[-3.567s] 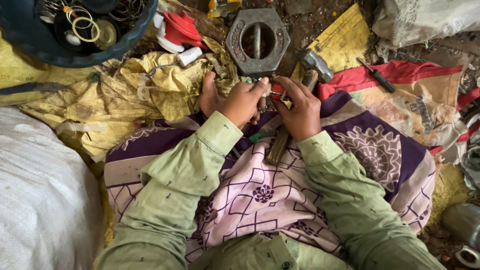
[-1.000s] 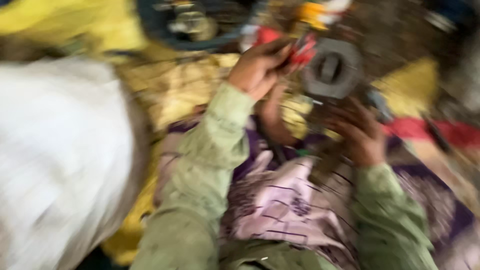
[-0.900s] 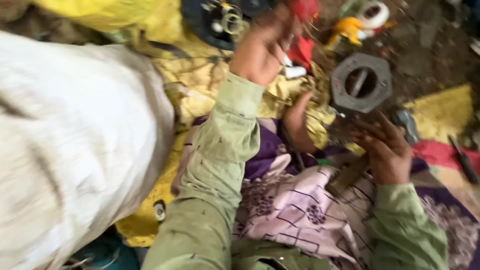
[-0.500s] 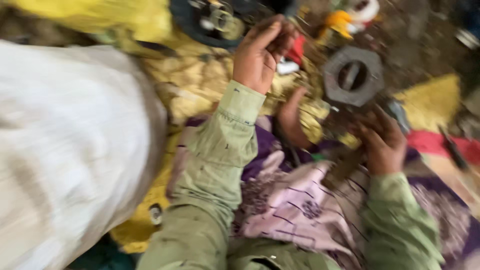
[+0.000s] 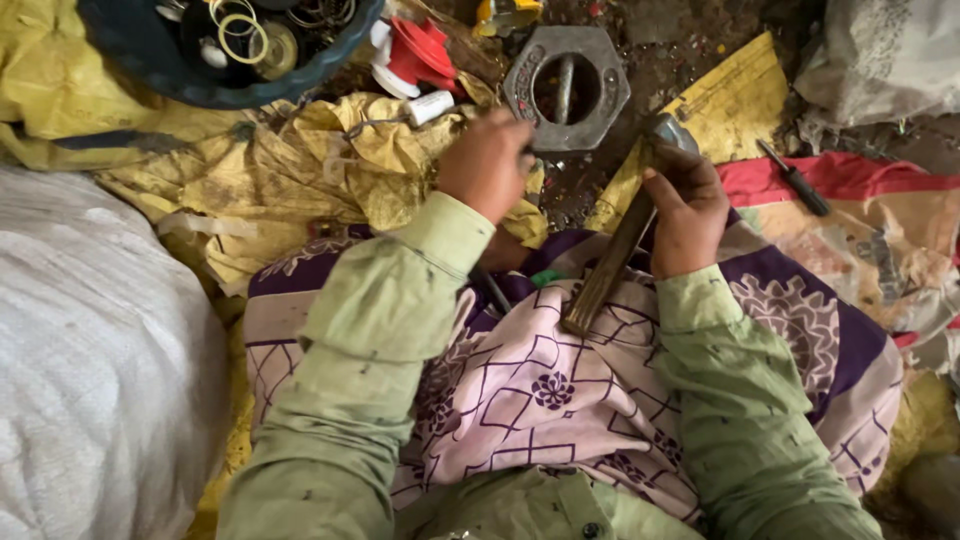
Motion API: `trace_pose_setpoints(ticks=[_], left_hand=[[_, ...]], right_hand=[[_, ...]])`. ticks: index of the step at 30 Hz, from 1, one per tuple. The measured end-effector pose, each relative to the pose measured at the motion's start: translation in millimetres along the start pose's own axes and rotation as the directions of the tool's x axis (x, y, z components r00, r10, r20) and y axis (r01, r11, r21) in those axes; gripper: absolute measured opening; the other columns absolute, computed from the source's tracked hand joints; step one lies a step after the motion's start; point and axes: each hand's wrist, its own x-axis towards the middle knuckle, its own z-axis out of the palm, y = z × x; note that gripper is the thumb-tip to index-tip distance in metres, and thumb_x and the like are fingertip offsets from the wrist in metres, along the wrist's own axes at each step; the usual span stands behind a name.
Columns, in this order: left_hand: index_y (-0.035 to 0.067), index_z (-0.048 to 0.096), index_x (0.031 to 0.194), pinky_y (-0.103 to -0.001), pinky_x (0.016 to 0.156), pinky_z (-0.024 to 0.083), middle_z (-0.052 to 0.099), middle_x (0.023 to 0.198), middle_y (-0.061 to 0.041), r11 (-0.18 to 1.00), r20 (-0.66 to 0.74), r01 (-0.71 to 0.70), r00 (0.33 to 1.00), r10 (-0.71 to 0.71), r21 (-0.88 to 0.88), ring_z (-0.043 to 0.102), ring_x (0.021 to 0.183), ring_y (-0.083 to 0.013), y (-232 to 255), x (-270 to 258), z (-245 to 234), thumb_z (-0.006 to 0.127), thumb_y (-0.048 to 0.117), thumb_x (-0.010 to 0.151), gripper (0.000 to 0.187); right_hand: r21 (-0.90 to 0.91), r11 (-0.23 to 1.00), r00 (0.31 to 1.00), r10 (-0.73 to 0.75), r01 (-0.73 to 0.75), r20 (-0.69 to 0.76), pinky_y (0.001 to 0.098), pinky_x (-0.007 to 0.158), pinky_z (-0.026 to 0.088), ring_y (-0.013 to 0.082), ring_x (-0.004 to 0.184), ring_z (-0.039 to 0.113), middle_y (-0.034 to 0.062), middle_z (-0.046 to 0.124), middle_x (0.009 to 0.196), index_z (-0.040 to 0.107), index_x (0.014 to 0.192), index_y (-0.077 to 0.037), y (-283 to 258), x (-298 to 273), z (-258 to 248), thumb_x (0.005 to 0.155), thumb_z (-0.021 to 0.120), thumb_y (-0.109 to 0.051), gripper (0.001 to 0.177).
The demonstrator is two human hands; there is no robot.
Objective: The person sits on the floor and uses a hammer to strike and separate components of small mechanical parts, including blue and white plastic housings and metal rings. They repeatedly position the parts on a metal anvil-like tool and strike them to break them apart, then set the separated pieces aside.
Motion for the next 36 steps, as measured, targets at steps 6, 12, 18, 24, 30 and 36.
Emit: trace_pose_setpoints(ticks=[6,12,18,24,30,36], left_hand=[[0.007,0.073,0.104,-0.035,0.071,0.061,0.076,0.1,-0.012,0.974,-0.357,0.112,0.917,-0.177,-0.195,0.078,0.084,-0.0223,-59,10,-46,0.069,0.0,0.085,0.021],[0.009,0.077,0.094,-0.043,0.068,0.055,0.075,0.085,-0.015,0.904,-0.253,0.428,0.872,-0.419,-0.023,0.073,0.076,-0.032,-87,7,-62,0.081,0.019,0.091,0.012],[0.007,0.076,0.099,-0.041,0.083,0.057,0.073,0.106,-0.014,0.998,-0.261,0.04,0.965,-0.029,0.038,0.07,0.096,-0.03,-63,19,-19,0.072,0.005,0.088,0.013],[0.003,0.071,0.112,-0.044,0.089,0.056,0.07,0.108,-0.015,0.981,-0.135,-0.141,0.978,0.158,0.13,0.064,0.108,-0.034,-45,23,45,0.062,0.001,0.088,0.026],[0.006,0.066,0.093,-0.046,0.085,0.054,0.068,0.098,-0.011,0.986,-0.057,-0.12,0.99,0.127,0.116,0.063,0.103,-0.0341,-39,26,40,0.06,0.002,0.086,0.01],[0.006,0.066,0.099,-0.045,0.085,0.053,0.065,0.1,-0.012,0.971,-0.117,-0.177,0.973,0.197,0.161,0.062,0.101,-0.0342,-42,26,50,0.061,0.005,0.085,0.015]], right_hand=[[0.093,0.994,0.998,0.059,-0.058,-0.009,0.0232,0.087,0.055,0.0093,0.095,0.064,0.0035,0.07,0.11,0.064,0.123,0.001,-13,-4,6,0.1,0.069,0.004,0.023],[0.108,0.993,0.999,0.042,-0.042,0.005,0.0225,0.09,0.055,0.0087,0.098,0.065,0.0038,0.07,0.113,0.064,0.124,0.001,-14,-2,8,0.102,0.069,0.004,0.023],[0.054,0.998,0.999,0.031,-0.03,-0.012,0.0217,0.088,0.053,0.0076,0.096,0.064,0.0019,0.07,0.111,0.066,0.123,0.0,-11,-3,7,0.101,0.069,0.003,0.022],[0.001,1.0,1.0,0.016,-0.016,-0.013,0.0212,0.086,0.051,0.0065,0.094,0.063,-0.0004,0.07,0.106,0.068,0.119,-0.001,-9,-3,10,0.101,0.069,0.002,0.018],[-0.009,1.0,1.0,-0.006,0.006,0.004,0.0216,0.09,0.05,0.0074,0.098,0.062,0.0005,0.07,0.109,0.068,0.115,0.0,-5,-4,8,0.101,0.07,0.001,0.014],[0.002,1.0,1.0,0.021,-0.021,-0.018,0.0216,0.089,0.051,0.007,0.098,0.063,0.0015,0.072,0.115,0.069,0.115,0.0,1,4,8,0.098,0.07,0.0,0.016]])
